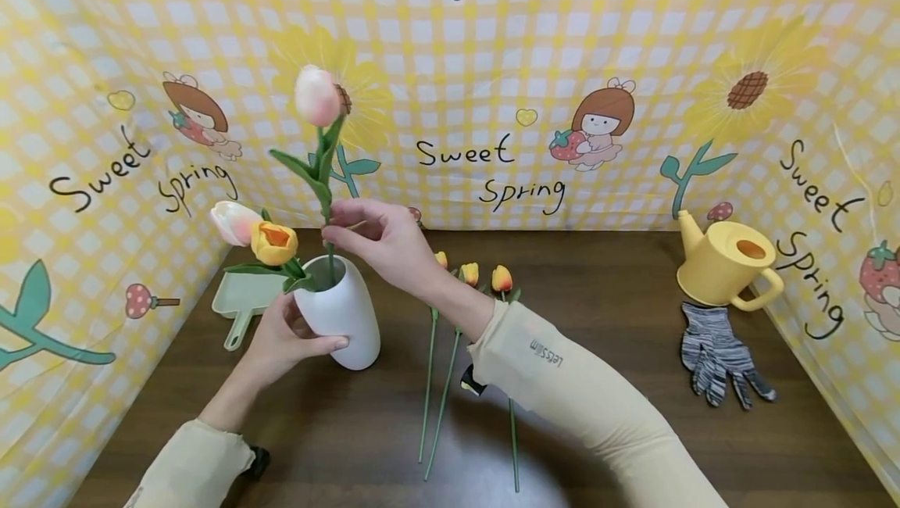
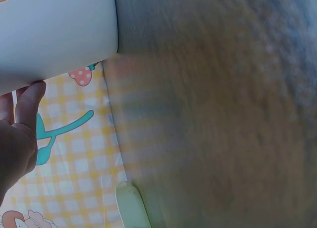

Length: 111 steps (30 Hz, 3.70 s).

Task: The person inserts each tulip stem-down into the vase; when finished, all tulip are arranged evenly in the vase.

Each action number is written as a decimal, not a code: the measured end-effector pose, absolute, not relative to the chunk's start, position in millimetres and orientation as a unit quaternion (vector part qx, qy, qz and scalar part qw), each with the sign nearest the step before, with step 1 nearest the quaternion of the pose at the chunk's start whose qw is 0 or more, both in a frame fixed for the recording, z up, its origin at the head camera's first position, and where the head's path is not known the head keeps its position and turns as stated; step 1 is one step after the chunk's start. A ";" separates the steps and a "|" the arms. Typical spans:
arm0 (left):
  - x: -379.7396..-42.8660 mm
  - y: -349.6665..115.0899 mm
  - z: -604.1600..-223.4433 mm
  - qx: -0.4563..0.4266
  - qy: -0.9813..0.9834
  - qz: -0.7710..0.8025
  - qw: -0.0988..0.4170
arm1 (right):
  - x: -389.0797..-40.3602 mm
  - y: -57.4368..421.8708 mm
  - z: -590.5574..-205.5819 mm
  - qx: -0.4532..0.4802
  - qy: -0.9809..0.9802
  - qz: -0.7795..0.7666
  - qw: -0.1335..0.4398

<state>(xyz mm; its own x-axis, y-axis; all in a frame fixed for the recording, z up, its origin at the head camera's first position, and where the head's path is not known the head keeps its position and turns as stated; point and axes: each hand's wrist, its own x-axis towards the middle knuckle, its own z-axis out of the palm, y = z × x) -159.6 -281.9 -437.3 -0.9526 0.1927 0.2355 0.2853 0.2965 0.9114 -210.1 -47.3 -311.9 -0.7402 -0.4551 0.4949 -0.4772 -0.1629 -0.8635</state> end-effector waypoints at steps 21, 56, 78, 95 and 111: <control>-160.1 -282.8 -435.9 -0.144 -0.813 -0.562 0.044 | -210.7 -55.9 -321.6 0.369 -0.688 0.625 -0.009; -159.8 -281.0 -432.8 -0.145 -0.811 -0.565 0.045 | -182.0 22.0 -303.1 0.380 -0.672 0.636 -0.003; -161.3 -281.0 -436.9 -0.151 -0.815 -0.557 0.050 | -175.0 154.7 -404.7 0.151 -0.738 0.635 -0.169; -161.1 -281.3 -435.3 -0.150 -0.822 -0.548 0.048 | -195.6 182.6 -458.2 0.040 -0.755 0.593 -0.277; -160.7 -282.0 -435.0 -0.152 -0.815 -0.558 0.047 | -205.2 164.9 -469.0 0.033 -0.793 0.530 -0.298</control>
